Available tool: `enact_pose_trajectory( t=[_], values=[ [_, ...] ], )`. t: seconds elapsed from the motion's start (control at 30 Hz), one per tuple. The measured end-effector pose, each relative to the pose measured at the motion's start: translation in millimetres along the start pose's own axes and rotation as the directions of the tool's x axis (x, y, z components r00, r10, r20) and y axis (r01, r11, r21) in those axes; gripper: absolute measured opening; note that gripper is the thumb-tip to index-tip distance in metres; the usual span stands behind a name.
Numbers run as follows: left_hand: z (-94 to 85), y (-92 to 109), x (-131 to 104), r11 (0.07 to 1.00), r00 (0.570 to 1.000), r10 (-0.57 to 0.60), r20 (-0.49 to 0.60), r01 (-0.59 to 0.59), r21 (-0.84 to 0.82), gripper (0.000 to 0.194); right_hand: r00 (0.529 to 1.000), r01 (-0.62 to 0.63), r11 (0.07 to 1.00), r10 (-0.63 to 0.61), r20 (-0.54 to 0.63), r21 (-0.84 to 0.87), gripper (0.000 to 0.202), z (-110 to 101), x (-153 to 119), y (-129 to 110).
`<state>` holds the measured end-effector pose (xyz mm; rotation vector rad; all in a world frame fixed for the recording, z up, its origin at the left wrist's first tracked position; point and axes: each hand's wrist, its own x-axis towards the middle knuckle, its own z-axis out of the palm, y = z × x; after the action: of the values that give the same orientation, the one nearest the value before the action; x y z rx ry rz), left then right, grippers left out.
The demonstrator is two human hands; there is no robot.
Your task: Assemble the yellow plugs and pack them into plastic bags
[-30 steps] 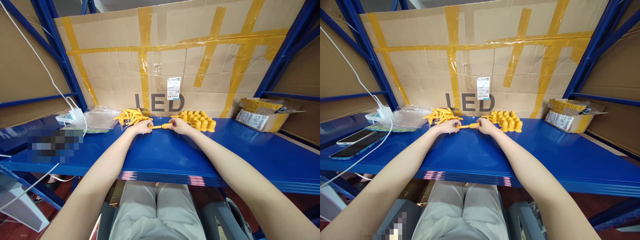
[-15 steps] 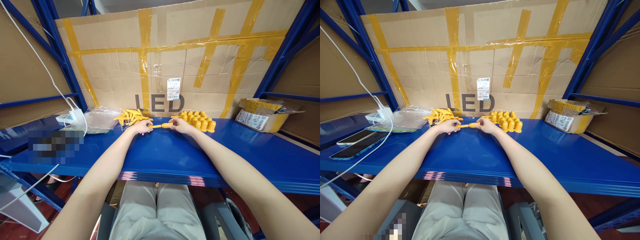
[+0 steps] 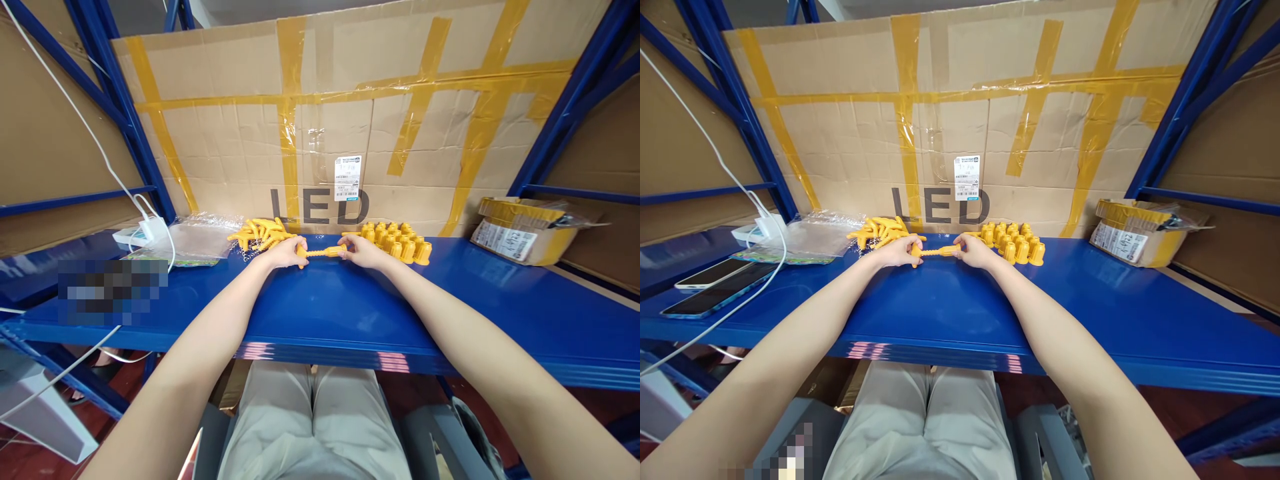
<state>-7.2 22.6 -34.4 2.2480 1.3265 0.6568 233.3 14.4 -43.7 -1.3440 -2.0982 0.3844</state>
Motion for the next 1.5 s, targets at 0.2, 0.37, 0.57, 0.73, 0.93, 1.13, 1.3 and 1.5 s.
enact_pose_trajectory(
  t=[0.2,0.37,0.57,0.73,0.93,1.13,1.3,1.5],
  values=[
    [1.2,-7,5,0.999,1.000,0.007,-0.014,-0.007,0.033,0.021,0.997,-0.076,0.977,0.068,0.046,0.200,0.021,4,1,3],
    [1.1,-1,2,0.995,0.999,-0.013,-0.048,0.018,0.101,0.020,0.988,-0.151,0.944,0.134,0.077,0.292,0.027,3,2,-1],
    [0.3,10,-4,0.976,0.998,-0.027,-0.065,0.040,0.215,0.023,0.956,-0.268,0.809,0.156,0.248,0.523,0.037,-9,-2,5],
    [-1.4,14,-6,0.971,0.998,0.009,-0.054,0.005,0.239,0.025,0.942,-0.287,0.815,0.143,0.305,0.504,0.028,-16,-5,6],
    [-2.9,12,-5,0.973,0.998,0.001,-0.059,0.013,0.230,0.029,0.917,-0.365,0.838,0.247,0.315,0.406,0.046,-12,-7,-11],
    [-3.7,8,-4,0.972,0.996,0.003,-0.086,0.017,0.234,0.034,0.885,-0.445,0.776,0.306,0.350,0.448,0.050,-9,-8,-19],
    [-1.7,7,-3,0.975,0.995,0.029,-0.098,-0.006,0.224,0.035,0.878,-0.467,0.771,0.348,0.328,0.432,0.054,-8,-7,-19],
    [-1.2,6,-2,0.973,0.996,0.034,-0.077,-0.015,0.232,0.034,0.832,-0.534,0.713,0.347,0.433,0.454,0.050,-14,-5,-14]
  ],
)
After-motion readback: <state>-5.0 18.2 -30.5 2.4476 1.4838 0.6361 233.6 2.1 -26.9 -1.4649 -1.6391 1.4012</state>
